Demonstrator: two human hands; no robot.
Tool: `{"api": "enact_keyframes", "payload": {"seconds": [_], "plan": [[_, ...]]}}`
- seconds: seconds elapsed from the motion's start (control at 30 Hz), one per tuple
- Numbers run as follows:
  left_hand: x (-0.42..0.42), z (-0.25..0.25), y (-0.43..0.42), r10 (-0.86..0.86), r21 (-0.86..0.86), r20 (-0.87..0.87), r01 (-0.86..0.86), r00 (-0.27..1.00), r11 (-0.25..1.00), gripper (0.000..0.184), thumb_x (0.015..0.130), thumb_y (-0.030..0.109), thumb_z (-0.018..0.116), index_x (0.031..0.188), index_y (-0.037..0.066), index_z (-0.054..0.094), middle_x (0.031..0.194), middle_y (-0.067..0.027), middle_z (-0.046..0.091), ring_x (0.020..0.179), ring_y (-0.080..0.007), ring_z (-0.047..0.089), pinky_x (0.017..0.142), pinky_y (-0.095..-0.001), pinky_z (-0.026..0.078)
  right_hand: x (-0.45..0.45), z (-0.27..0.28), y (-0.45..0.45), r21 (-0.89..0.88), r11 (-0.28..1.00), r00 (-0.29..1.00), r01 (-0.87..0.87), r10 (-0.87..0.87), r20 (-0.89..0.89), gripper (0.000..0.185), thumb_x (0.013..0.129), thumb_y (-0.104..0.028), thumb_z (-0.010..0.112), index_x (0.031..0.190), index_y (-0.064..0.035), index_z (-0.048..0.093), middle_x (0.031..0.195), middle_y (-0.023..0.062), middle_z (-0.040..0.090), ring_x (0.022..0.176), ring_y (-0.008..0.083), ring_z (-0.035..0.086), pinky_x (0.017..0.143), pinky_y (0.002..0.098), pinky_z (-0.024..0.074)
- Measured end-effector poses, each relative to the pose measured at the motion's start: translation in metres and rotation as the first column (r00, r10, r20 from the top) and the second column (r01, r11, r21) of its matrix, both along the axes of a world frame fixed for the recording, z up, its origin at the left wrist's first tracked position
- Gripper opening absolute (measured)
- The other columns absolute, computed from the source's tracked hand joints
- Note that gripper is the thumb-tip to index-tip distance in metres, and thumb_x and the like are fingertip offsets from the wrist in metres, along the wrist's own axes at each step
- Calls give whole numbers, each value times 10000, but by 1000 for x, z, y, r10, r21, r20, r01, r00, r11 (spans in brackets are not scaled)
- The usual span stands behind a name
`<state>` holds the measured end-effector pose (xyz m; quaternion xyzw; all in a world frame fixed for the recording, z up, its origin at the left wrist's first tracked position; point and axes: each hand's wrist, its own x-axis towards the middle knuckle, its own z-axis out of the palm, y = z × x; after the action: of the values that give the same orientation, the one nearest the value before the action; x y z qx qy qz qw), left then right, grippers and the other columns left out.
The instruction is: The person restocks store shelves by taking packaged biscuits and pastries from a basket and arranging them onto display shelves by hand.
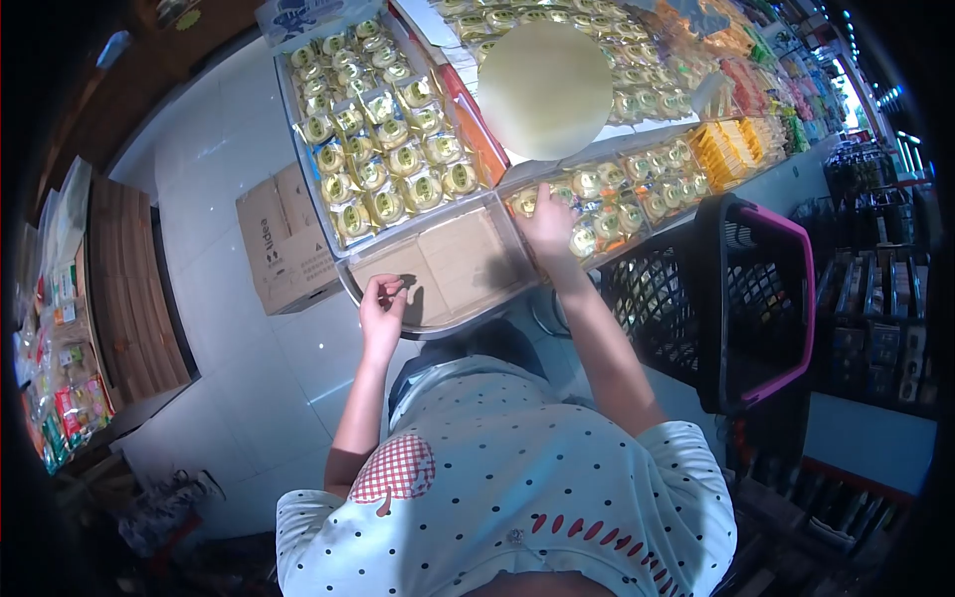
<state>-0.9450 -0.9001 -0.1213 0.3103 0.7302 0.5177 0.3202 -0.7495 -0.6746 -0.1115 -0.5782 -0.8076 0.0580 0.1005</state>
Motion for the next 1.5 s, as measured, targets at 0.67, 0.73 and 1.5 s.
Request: {"api": "enact_keyframes", "payload": {"seconds": [0.67,0.73,1.5], "plan": [[54,23,42,-263,265,816,73,515,962,348,860,136,565,1160,-20,480,1081,-97,584,976,-149,567,840,-284,449,12,49,-95,99,926,829,-364,371,-418,550,711,-297,686,1143,-30,474,1082,161,469,980,332,485,835,418,398],[46,21,38,-214,245,795,22,567,969,337,858,124,560,1151,-25,486,1070,-107,591,980,-166,571,863,-294,443,23,26,-56,151,975,935,-164,203,-291,536,720,-296,679,1135,-30,469,1085,164,471,984,330,491,828,425,404],[17,8,-2,-71,192,815,-152,576,970,398,836,151,568,1178,-14,448,1098,-126,562,1037,-218,534,915,-362,420,43,-23,30,52,985,854,163,-115,-508,578,695,-234,693,1150,-10,415,1092,196,524,1034,327,495,892,416,365]]}}
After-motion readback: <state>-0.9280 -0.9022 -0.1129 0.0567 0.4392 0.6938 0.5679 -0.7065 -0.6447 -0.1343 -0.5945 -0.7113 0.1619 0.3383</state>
